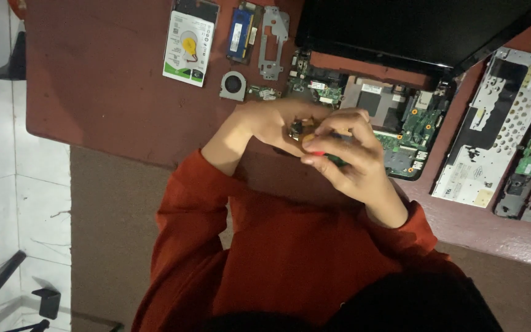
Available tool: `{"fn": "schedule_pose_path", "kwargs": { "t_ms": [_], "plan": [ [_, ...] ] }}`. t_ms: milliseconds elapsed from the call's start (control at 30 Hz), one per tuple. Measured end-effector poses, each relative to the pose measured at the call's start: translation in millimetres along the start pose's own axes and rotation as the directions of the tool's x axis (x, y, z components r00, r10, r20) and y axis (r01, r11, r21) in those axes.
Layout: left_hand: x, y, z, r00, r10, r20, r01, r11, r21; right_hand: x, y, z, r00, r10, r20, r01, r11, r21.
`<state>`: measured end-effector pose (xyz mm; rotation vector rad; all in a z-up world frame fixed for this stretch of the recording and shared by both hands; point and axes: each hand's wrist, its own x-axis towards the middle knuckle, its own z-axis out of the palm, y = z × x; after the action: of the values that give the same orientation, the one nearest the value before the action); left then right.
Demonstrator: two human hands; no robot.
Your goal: Using a screwdriver to manipulate and inspect internal components of a disassembled laptop on a workspace.
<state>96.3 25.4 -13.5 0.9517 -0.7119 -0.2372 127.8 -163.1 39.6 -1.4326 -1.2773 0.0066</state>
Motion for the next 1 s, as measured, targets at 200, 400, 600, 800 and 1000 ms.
{"fn": "schedule_pose_path", "kwargs": {
  "t_ms": [200,400,600,800,1000],
  "plan": [
    [6,19,1,1.000,0.028,0.014,-0.031,0.943,0.331,26,-18,-4,0.999,-0.014,0.035,0.015,0.999,-0.042],
    [-3,33,-9,0.992,0.084,0.099,-0.111,0.945,0.307,14,-11,-3,0.998,0.042,0.042,-0.042,0.999,0.009],
    [-4,15,-10,0.988,0.127,0.087,-0.145,0.957,0.250,5,-8,1,0.999,0.039,0.025,-0.040,0.997,0.063],
    [-1,26,-4,0.991,0.119,0.052,-0.130,0.915,0.381,7,-9,4,0.998,0.034,0.049,-0.035,0.999,0.020],
    [2,39,-4,0.991,0.086,0.099,-0.116,0.928,0.354,8,-8,1,0.999,0.023,0.037,-0.026,0.995,0.094]
  ]
}}
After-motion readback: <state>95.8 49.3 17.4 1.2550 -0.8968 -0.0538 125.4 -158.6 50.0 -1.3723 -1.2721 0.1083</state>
